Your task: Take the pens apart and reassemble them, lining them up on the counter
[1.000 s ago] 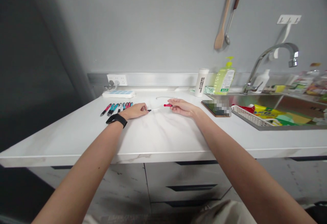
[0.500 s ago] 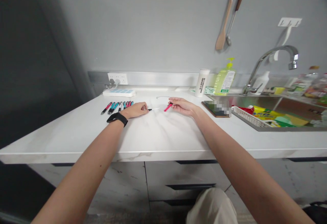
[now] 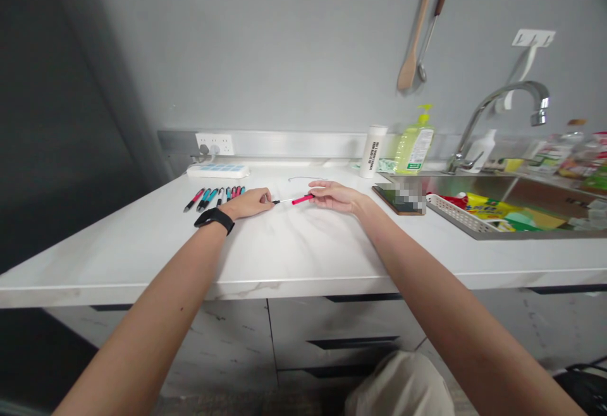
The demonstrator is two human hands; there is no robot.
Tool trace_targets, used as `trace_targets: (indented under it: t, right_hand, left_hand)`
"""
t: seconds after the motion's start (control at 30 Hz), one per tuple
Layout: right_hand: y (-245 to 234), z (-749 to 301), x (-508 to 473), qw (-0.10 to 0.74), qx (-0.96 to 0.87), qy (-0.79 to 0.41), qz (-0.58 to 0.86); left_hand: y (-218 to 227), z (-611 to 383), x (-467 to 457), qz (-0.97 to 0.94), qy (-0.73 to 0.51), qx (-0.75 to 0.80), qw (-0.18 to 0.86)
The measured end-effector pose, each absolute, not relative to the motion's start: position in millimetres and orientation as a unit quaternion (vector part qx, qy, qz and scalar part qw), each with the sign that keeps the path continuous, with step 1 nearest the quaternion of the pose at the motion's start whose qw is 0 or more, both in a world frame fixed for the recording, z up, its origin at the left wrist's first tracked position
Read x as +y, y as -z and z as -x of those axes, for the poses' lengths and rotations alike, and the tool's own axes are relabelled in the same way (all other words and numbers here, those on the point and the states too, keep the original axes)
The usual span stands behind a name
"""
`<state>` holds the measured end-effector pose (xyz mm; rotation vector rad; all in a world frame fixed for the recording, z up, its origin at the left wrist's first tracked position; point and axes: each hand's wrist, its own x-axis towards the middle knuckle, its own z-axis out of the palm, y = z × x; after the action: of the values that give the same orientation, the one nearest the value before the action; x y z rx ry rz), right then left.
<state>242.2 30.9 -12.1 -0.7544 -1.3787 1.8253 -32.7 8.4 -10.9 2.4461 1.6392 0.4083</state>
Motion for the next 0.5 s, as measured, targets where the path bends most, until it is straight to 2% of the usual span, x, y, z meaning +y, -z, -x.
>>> trace_targets:
  t: [0.5]
  right_hand:
    - [15.2,-239.3,32.5,0.388,-0.516,-0.709,0.285]
  left_hand:
    - [8.9,30.0,7.8,-0.821,-0.126,0.55,0.084]
